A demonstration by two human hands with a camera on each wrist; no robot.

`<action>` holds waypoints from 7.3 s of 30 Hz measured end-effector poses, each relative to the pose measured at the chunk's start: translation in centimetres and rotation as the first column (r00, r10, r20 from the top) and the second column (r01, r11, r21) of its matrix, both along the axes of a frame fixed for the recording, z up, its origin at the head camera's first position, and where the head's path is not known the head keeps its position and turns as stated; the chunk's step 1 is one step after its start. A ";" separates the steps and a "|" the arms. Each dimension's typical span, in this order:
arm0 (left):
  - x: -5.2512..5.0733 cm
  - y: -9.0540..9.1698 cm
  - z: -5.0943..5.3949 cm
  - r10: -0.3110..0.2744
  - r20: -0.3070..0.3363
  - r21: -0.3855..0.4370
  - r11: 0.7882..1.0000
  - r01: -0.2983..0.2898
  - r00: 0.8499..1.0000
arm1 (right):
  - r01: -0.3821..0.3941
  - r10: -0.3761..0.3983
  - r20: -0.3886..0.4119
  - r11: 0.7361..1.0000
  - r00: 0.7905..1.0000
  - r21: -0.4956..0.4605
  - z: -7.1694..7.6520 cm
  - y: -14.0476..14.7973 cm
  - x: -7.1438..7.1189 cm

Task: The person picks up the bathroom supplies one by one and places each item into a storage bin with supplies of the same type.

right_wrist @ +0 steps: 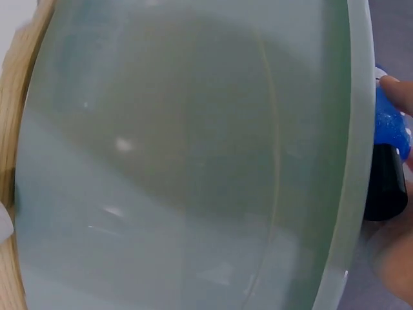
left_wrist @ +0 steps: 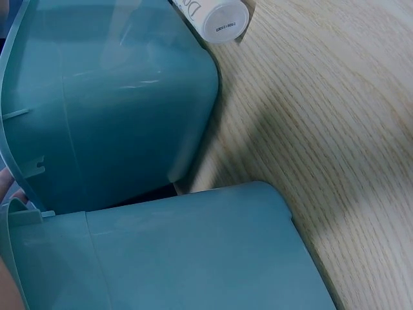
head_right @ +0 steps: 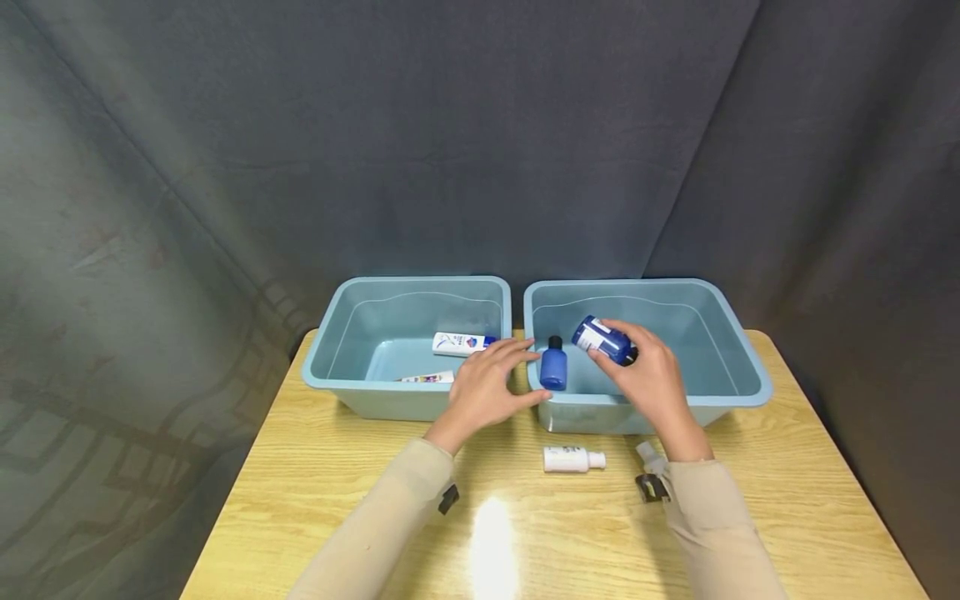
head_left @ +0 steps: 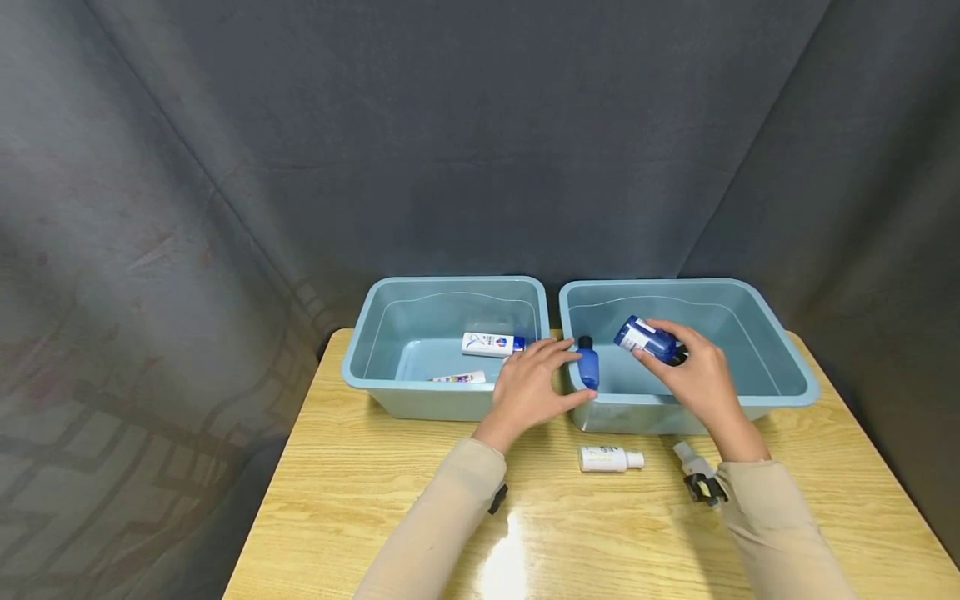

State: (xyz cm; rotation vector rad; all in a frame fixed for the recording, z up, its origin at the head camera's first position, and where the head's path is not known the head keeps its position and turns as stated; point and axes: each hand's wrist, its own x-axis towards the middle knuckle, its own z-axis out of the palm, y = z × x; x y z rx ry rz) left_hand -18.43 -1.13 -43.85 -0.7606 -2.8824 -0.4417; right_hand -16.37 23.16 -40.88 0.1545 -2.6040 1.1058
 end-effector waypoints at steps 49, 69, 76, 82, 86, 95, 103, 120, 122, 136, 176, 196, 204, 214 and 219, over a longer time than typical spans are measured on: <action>0.0 0.3 0.0 -0.007 -0.009 0.000 1.000 0.007 1.000 | -0.202 0.137 0.365 0.968 0.921 0.146 -1.2 2.3 -3.7; -0.1 0.2 -0.2 -0.012 -0.032 0.006 1.000 0.013 0.999 | -0.193 0.157 0.264 0.974 0.952 0.117 -1.3 2.3 -3.5; -0.1 0.2 -0.2 -0.004 -0.031 0.007 1.000 0.004 1.000 | -0.171 0.141 0.215 0.977 0.966 0.127 -0.7 2.6 -3.1; -0.2 0.2 -0.2 -0.010 -0.028 0.017 1.000 0.010 1.000 | -0.159 0.138 0.159 0.978 0.978 0.132 -0.5 2.7 -2.5; -0.2 0.2 -0.2 -0.012 -0.028 0.023 1.000 0.013 1.000 | -0.139 0.124 0.124 0.982 0.985 0.126 -0.4 2.8 -2.0; -0.2 0.3 -0.2 -0.005 -0.035 -0.007 1.000 0.005 0.999 | -0.108 0.102 0.055 0.989 0.993 0.106 -0.1 2.7 -0.9; -0.2 0.3 -0.1 -0.003 -0.026 -0.007 1.000 0.002 1.000 | -0.090 0.089 0.016 0.993 0.996 0.075 -0.2 2.7 -0.2; -0.1 0.3 -0.1 -0.006 -0.029 0.002 1.000 0.006 1.000 | -0.044 0.049 -0.112 0.998 0.993 0.050 0.1 2.2 1.8; -0.1 0.3 -0.1 -0.006 -0.029 0.000 1.000 0.006 1.000 | -0.035 0.040 -0.136 0.998 0.990 0.043 0.1 2.1 2.2; -0.2 0.3 -0.1 -0.009 -0.046 -0.008 1.000 0.008 0.999 | -0.075 0.072 -0.322 0.997 0.944 0.001 -0.5 2.3 4.1; -0.2 0.2 -0.1 -0.014 -0.046 0.009 1.000 0.015 0.999 | -0.214 0.201 -0.319 0.977 0.926 -0.007 -4.6 1.4 8.4; -0.1 0.2 -0.1 -0.010 -0.035 0.019 1.000 0.011 0.999 | -0.257 0.241 -0.266 0.966 0.933 -0.028 -7.4 0.7 9.3; -0.1 0.2 -0.2 -0.013 -0.036 0.026 1.000 0.014 0.999 | -0.211 0.193 -0.222 0.976 0.956 -0.058 -8.8 0.3 9.5; -0.2 0.2 -0.2 -0.017 -0.051 0.017 1.000 0.018 0.999 | -0.156 0.153 -0.072 0.987 0.986 -0.039 -10.1 0.3 9.8; -0.2 0.2 -0.2 -0.017 -0.048 0.016 1.000 0.018 0.999 | -0.163 0.162 -0.025 0.986 0.986 -0.019 -10.7 0.4 9.7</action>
